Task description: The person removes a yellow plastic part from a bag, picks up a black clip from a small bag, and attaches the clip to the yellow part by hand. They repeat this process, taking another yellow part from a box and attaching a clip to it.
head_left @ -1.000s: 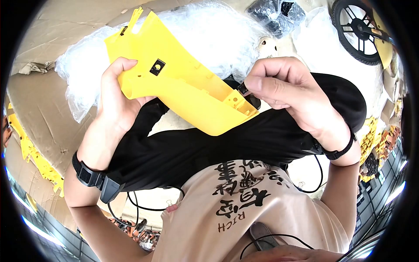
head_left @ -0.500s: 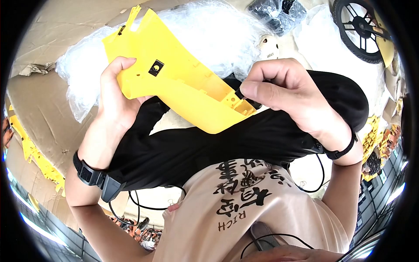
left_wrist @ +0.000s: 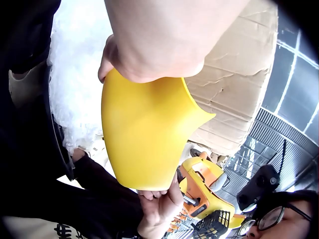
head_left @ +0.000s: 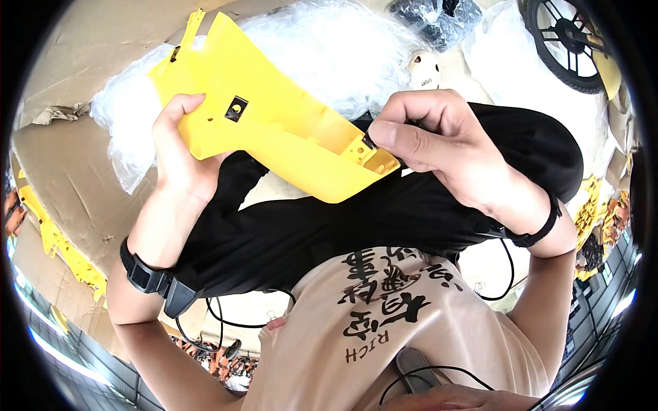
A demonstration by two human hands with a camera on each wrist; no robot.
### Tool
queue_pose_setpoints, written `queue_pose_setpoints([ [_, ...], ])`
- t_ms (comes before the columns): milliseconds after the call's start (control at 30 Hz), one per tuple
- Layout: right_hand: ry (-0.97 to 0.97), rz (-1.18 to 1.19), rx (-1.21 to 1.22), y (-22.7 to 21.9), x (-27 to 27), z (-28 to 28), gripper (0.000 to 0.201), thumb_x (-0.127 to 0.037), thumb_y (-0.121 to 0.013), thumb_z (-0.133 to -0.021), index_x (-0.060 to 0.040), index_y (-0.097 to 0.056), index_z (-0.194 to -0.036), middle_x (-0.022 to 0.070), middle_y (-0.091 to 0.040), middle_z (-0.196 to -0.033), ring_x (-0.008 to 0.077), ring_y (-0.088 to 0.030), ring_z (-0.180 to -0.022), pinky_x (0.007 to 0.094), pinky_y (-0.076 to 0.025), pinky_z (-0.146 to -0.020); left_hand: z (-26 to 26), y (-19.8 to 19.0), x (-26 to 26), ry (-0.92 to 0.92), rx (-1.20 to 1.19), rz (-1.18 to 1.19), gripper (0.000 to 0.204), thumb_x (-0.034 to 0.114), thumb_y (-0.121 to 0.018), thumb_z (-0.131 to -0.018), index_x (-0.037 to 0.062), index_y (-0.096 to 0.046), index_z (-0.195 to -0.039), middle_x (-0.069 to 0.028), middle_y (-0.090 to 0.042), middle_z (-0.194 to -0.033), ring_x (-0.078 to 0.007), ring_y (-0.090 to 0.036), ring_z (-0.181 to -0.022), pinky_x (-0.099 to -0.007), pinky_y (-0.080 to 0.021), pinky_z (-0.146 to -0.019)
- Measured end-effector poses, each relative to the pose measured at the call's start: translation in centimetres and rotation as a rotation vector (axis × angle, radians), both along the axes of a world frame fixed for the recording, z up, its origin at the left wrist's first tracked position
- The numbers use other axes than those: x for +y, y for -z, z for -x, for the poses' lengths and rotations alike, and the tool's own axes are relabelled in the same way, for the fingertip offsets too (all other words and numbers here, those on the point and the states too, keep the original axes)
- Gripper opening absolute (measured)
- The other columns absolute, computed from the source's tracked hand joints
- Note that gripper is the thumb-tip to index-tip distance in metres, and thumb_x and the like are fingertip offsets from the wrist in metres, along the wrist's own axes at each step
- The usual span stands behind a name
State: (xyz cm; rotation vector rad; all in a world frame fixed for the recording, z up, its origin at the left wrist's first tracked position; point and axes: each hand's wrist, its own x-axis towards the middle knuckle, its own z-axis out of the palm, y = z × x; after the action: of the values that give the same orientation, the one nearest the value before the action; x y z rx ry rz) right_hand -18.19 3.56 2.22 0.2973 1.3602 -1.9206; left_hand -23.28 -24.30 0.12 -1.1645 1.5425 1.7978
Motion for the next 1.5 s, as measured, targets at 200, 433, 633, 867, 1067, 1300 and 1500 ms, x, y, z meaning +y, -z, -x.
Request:
queue_pose_setpoints([
  [200,-0.048,-0.084,0.194,0.0,-0.3,-0.2,0.018,-0.014,-0.065,-0.095,0.0032,-0.07,-0.094,0.0,-0.067,-0.077,0.0009,-0.053,-0.069,0.0193,-0.042,-0.062,0.1,0.2,-0.2,-0.019,0.059,0.0,0.037,0.028,-0.057,-0.086,0.0045,-0.057,-0.116,-0.0102,-0.067,-0.107,-0.0234,-0.066,-0.099,-0.0404,-0.052,-0.086],
  [433,-0.135,-0.281,0.342,0.0,-0.6,-0.8,0.015,-0.009,-0.063,-0.096,0.0048,-0.067,-0.091,0.0012,-0.066,-0.077,0.0041,-0.055,-0.07,0.0203,-0.045,-0.064,-0.3,0.1,0.3,-0.022,0.003,0.037,0.039,0.027,-0.058,-0.085,0.0048,-0.056,-0.117,-0.0103,-0.066,-0.108,-0.0243,-0.065,-0.098,-0.0416,-0.051,-0.087],
  [633,-0.182,-0.233,0.307,0.4,-0.7,-0.9,0.014,-0.008,-0.064,-0.095,0.0045,-0.067,-0.089,0.0027,-0.067,-0.078,0.0049,-0.058,-0.072,0.0213,-0.046,-0.066,-0.4,0.1,0.4,-0.027,0.021,0.022,0.039,0.027,-0.058,-0.085,0.0051,-0.056,-0.117,-0.0098,-0.067,-0.108,-0.024,-0.064,-0.099,-0.0414,-0.051,-0.088],
  [867,-0.09,-0.138,0.339,0.6,-1.0,-1.4,0.016,-0.01,-0.067,-0.093,0.0057,-0.069,-0.089,0.0026,-0.065,-0.073,0.0034,-0.054,-0.068,0.0214,-0.044,-0.061,-0.1,0.7,-0.2,-0.001,0.03,-0.026,0.036,0.027,-0.059,-0.084,0.0058,-0.059,-0.114,-0.0082,-0.068,-0.106,-0.0218,-0.065,-0.098,-0.038,-0.051,-0.086],
  [1067,-0.129,0.121,-0.126,0.3,0.6,0.1,0.032,-0.029,-0.062,-0.099,0.0017,-0.071,-0.097,-0.0002,-0.065,-0.077,0.0023,-0.051,-0.068,0.0199,-0.04,-0.059,0.0,0.7,-0.3,0.011,0.024,-0.118,0.031,0.024,-0.058,-0.085,0.0064,-0.06,-0.11,-0.0061,-0.069,-0.102,-0.0196,-0.066,-0.093,-0.0361,-0.051,-0.083],
  [1300,-0.236,0.11,-0.049,-0.4,0.5,0.7,0.037,-0.034,-0.066,-0.096,0.0007,-0.072,-0.106,-0.0016,-0.066,-0.082,0.0014,-0.051,-0.07,0.0193,-0.04,-0.059,-0.1,0.6,-0.4,0.046,0.034,-0.131,0.03,0.024,-0.059,-0.085,0.0065,-0.061,-0.109,-0.0055,-0.07,-0.1,-0.0194,-0.067,-0.09,-0.0352,-0.052,-0.08],
  [1500,-0.303,0.036,-0.102,-0.6,0.4,1.1,0.034,-0.032,-0.07,-0.092,-0.0016,-0.071,-0.107,-0.0039,-0.064,-0.081,-0.0004,-0.046,-0.064,0.0169,-0.032,-0.052,-0.5,0.7,-0.6,-0.003,0.042,-0.119,0.031,0.023,-0.06,-0.085,0.0061,-0.061,-0.11,-0.0057,-0.07,-0.1,-0.0198,-0.067,-0.091,-0.0358,-0.052,-0.08],
])
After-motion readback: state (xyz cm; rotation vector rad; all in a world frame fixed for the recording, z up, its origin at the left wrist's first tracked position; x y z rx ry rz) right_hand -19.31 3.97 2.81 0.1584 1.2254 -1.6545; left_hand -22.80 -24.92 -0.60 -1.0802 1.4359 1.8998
